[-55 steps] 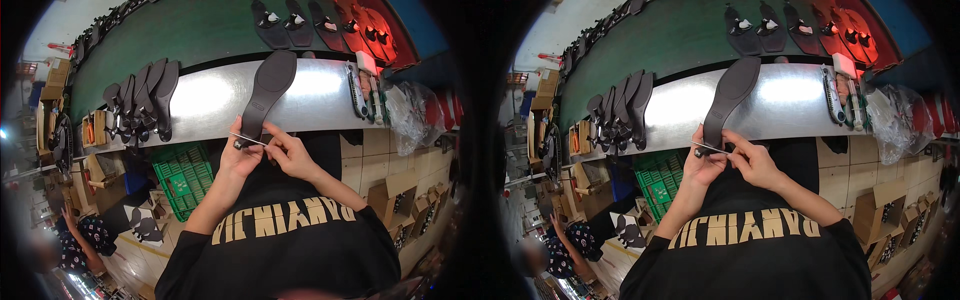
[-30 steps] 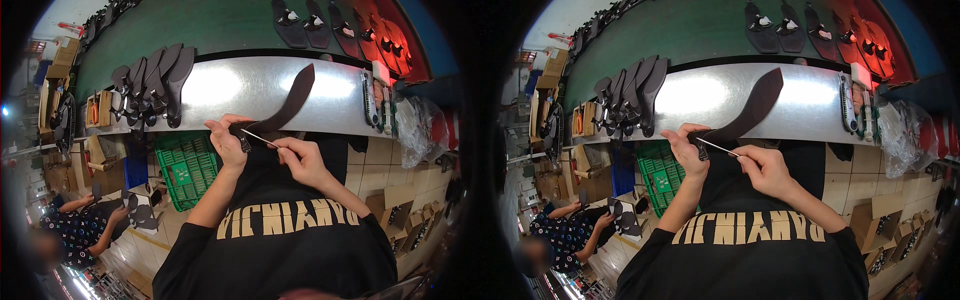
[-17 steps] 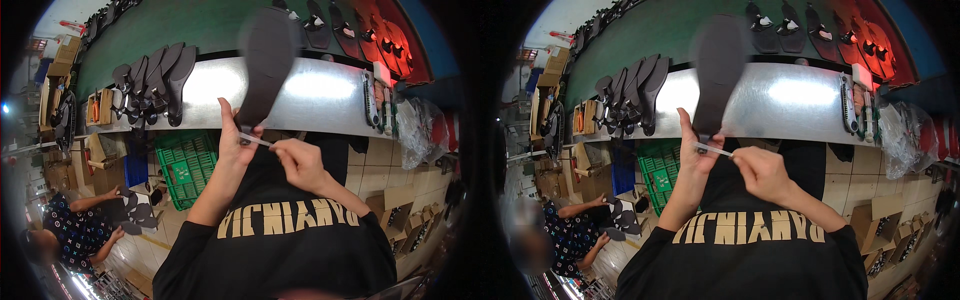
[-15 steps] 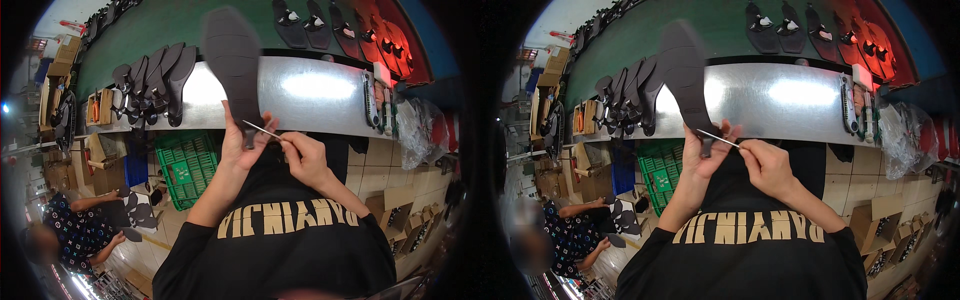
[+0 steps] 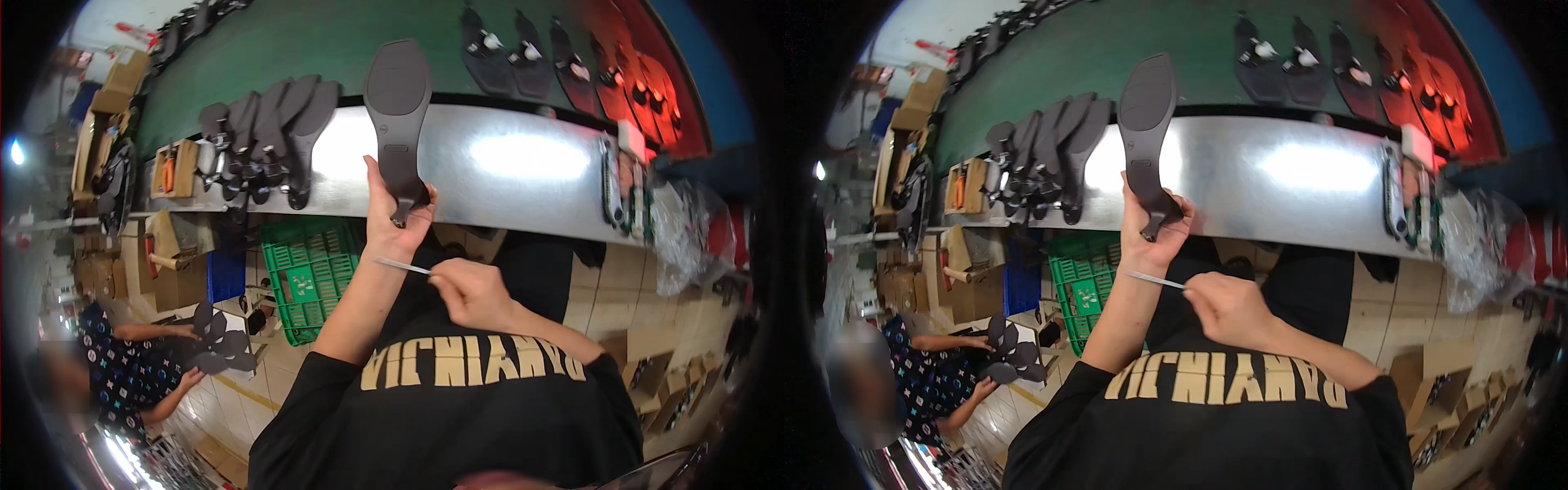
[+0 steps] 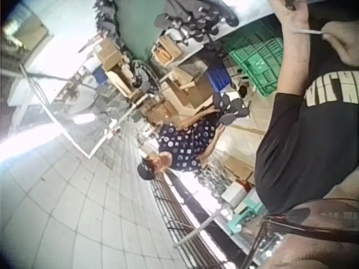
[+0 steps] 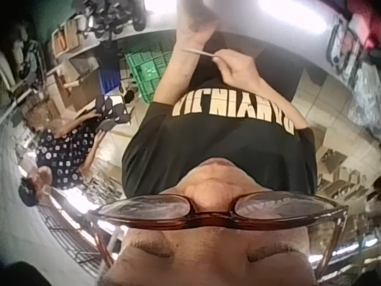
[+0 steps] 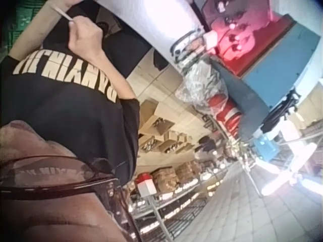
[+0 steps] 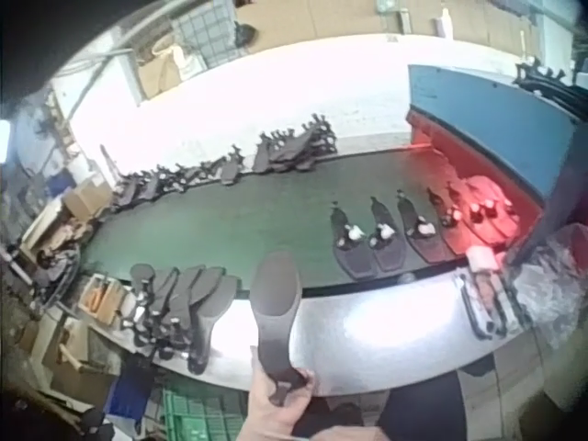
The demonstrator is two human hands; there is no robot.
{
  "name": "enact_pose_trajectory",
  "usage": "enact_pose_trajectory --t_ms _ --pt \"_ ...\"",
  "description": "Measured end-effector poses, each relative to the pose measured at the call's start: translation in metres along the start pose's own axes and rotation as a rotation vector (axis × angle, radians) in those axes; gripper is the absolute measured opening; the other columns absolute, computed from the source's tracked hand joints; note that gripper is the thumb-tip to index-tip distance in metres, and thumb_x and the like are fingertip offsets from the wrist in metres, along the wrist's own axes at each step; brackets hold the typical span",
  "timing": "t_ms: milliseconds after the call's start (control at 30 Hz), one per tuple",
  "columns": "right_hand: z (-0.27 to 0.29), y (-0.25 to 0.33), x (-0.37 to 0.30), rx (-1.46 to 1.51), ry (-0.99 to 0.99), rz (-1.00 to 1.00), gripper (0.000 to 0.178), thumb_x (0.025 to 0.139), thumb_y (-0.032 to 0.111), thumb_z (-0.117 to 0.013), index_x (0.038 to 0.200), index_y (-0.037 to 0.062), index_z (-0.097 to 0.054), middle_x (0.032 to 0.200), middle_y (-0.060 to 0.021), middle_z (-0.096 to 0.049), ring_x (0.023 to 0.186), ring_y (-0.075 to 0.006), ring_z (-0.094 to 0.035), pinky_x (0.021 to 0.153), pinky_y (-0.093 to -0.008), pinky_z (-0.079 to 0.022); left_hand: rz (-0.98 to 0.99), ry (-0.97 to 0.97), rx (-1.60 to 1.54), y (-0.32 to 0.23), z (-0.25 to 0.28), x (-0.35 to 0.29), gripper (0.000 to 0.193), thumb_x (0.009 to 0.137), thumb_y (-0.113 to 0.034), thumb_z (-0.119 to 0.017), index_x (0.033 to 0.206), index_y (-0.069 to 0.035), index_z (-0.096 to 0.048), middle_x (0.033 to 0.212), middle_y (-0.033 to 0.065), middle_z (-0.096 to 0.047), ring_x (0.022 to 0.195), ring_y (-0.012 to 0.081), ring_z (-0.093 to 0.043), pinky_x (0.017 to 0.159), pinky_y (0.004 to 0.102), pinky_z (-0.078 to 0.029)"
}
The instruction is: Apply adhesive or trim material on shoe components at a factory assembly line.
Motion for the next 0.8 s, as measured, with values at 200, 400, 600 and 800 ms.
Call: enact_pose_trajectory --t_ms 200,400,600,800 --pt "0.047 -0.029 0.001 -0.014 -0.121 -0.230 0.008 0.089 0.002 -0.055 0.085 -0.0001 -0.062 0.065 -0.0092 -0.056 0.054 -0.0146 -0.054 0.052 -0.0272 -0.042 -0.614 0.038 0.270 -0.186 -0.032 -0.034 0.018 0.084 -0.018 -0.064 0.098 -0.008 -0.060 0.104 0.0060 -0.062 0.094 0.0212 -0.062 0.082 0.0408 -0.054" --pt "0.067 -0.048 -0.006 -0.025 -0.156 -0.240 0.009 0.090 0.003 -0.054 0.085 0.0000 -0.062 0.063 -0.0072 -0.055 0.052 -0.0135 -0.051 0.051 -0.0269 -0.040 -1.147 -0.223 0.927 -0.365 -0.005 -0.073 0.027 0.085 -0.010 -0.063 0.108 0.003 -0.068 0.101 0.0099 -0.068 0.089 0.0160 -0.065 0.077 0.0266 -0.051" --pt "0.131 -0.083 -0.010 -0.111 -0.405 -0.340 0.012 0.089 0.003 -0.055 0.096 -0.0018 -0.063 0.070 -0.0094 -0.056 0.058 -0.0169 -0.052 0.056 -0.0288 -0.042 -1.642 -0.601 1.424 -0.368 -0.009 -0.111 0.025 0.085 -0.015 -0.067 0.107 -0.003 -0.069 0.113 0.0130 -0.061 0.108 0.0239 -0.057 0.091 0.0341 -0.047" --pt "0.207 -0.101 -0.002 -0.497 -0.488 -0.324 0.032 0.082 -0.002 -0.058 0.114 0.0020 -0.062 0.087 -0.0120 -0.055 0.079 -0.0263 -0.055 0.071 -0.0344 -0.045 -1.214 0.163 1.468 -0.169 -0.117 0.005 0.024 0.083 -0.008 -0.069 0.107 -0.003 -0.068 0.111 0.0097 -0.063 0.103 0.0168 -0.060 0.085 0.0279 -0.049"
Point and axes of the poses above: each hand's wrist, its own x-axis towards the middle knuckle, its own z-axis out of the back of the hand, y = z × x, the point moved 10 cm from there along x, towards the middle knuckle
